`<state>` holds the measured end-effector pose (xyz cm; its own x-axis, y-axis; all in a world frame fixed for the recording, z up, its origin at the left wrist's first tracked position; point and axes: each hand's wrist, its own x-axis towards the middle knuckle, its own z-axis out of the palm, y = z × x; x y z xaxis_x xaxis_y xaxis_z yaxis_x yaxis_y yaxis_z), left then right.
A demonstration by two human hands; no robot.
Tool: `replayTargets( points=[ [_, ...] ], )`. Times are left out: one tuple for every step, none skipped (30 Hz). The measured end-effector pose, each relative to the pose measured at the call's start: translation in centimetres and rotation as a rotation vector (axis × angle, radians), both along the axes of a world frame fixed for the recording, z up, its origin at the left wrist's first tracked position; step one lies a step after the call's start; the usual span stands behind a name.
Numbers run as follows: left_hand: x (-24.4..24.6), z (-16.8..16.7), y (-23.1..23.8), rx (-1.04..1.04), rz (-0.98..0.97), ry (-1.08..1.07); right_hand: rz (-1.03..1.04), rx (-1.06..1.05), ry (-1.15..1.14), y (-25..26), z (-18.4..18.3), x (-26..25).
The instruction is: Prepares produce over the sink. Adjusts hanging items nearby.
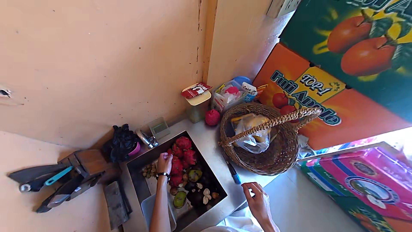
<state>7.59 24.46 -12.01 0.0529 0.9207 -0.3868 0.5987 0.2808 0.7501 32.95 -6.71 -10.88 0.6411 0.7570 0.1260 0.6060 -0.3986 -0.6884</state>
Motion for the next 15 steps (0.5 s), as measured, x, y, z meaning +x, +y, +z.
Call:
replayTargets(
  points=[
    [-0.1,-0.2,-0.2,0.008,-0.019,0.068,0.023,0.004,0.015,0.3,0.0,0.1],
    [-0.3,-0.2,-0.6,0.028,-0.032,0.102,0.06,0.004,0.032,0.6,0.0,0.2],
    [-0.7,-0.1,-1.4,0.054,-0.038,0.093,0.116,0.003,0.053,0.9,-0.1,0.4],
    [-1.0,0.1,-2.4,0.081,-0.029,0.041,0.185,-0.002,0.081,1.3,-0.2,0.7],
    [-1.1,0.7,-3.7,0.096,-0.004,-0.042,0.256,-0.008,0.103,1.7,-0.3,0.9],
    [-1.1,1.1,-5.1,0.103,0.045,-0.147,0.319,-0.008,0.113,2.4,-0.5,1.1],
    [-1.0,1.5,-6.8,0.098,0.115,-0.268,0.376,-0.009,0.122,3.0,-0.6,1.2],
    [-0.8,1.7,-8.5,0.09,0.205,-0.395,0.433,-0.02,0.133,3.8,-0.6,1.2],
    [-0.8,1.6,-9.9,0.084,0.299,-0.513,0.498,-0.043,0.158,5.0,-0.4,1.1],
    [-1.0,1.3,-11.2,0.085,0.394,-0.609,0.571,-0.076,0.176,6.2,-0.2,1.1],
    [-1.5,1.1,-12.7,0.095,0.475,-0.664,0.646,-0.113,0.191,7.4,0.0,1.0],
    [-2.0,1.2,-14.0,0.112,0.542,-0.692,0.713,-0.159,0.208,8.5,0.4,0.7],
    [-2.7,1.9,-15.1,0.139,0.594,-0.691,0.774,-0.21,0.227,9.9,0.7,0.3],
    [-3.4,2.8,-16.0,0.172,0.633,-0.665,0.824,-0.255,0.244,11.5,0.9,-0.4],
    [-4.2,3.8,-16.9,0.209,0.654,-0.616,0.861,-0.29,0.262,13.2,1.1,-1.4]
  ],
)
